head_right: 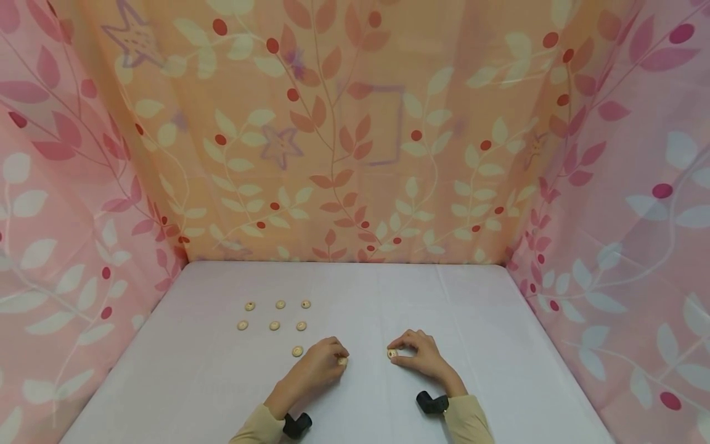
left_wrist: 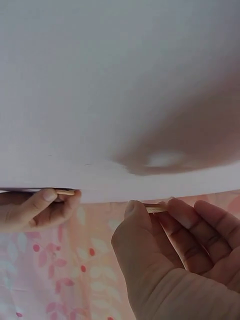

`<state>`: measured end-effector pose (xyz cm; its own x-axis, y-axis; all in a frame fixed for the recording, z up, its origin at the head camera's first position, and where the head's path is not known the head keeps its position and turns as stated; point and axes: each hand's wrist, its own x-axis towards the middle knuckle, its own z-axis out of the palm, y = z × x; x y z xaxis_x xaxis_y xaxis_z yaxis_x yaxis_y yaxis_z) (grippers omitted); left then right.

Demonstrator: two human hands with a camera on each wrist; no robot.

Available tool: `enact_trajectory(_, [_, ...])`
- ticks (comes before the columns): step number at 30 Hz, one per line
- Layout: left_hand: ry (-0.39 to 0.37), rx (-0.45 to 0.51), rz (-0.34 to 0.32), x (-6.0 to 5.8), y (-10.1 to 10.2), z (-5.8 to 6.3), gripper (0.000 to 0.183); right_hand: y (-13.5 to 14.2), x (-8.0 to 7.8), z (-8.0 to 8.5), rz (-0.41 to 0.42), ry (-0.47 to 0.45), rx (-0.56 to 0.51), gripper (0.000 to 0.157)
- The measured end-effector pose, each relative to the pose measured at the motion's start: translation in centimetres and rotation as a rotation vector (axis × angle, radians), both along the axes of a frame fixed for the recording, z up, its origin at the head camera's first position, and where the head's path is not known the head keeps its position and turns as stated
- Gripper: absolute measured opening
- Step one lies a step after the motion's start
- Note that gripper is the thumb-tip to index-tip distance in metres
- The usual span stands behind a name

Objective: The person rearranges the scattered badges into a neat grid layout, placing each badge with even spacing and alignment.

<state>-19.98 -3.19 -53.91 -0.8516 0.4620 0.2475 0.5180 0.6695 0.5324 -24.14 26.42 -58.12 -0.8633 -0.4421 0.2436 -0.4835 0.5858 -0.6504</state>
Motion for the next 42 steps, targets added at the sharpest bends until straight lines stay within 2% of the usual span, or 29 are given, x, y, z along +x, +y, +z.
enact_trajectory(12, [-0.012,0.017,0.087,-0.2,-2.8,0.3,0.016,0.0,-0.1,0.0,0.001,0.002,-0.006,0.027])
enact_trajectory(16, [-0.009,0.05,0.092,-0.2,-3.7,0.5,0.017,0.0,-0.1,0.0,-0.002,-0.004,-0.007,0.026])
enact_trajectory(22, [0.043,0.065,0.103,-0.2,-4.9,0.5,0.015,0.0,0.0,0.0,0.001,0.003,-0.014,0.027])
enact_trajectory(29, [0.051,0.053,0.135,-0.3,-6.7,0.0,0.015,0.0,0.0,0.1,0.001,-0.01,-0.008,0.027])
enact_trajectory(33, [0.096,0.048,0.153,-0.4,-7.6,-0.2,0.014,-0.1,0.0,0.1,-0.008,-0.022,-0.006,0.027])
enact_trajectory(37, [0.114,0.036,0.201,-0.4,-8.3,-0.1,0.012,-0.1,0.1,0.2,-0.011,-0.02,-0.009,0.027])
enact_trajectory(42, [0.069,0.052,0.262,-0.3,-9.5,-0.1,0.013,-0.2,0.1,0.0,-0.008,-0.022,-0.022,0.027])
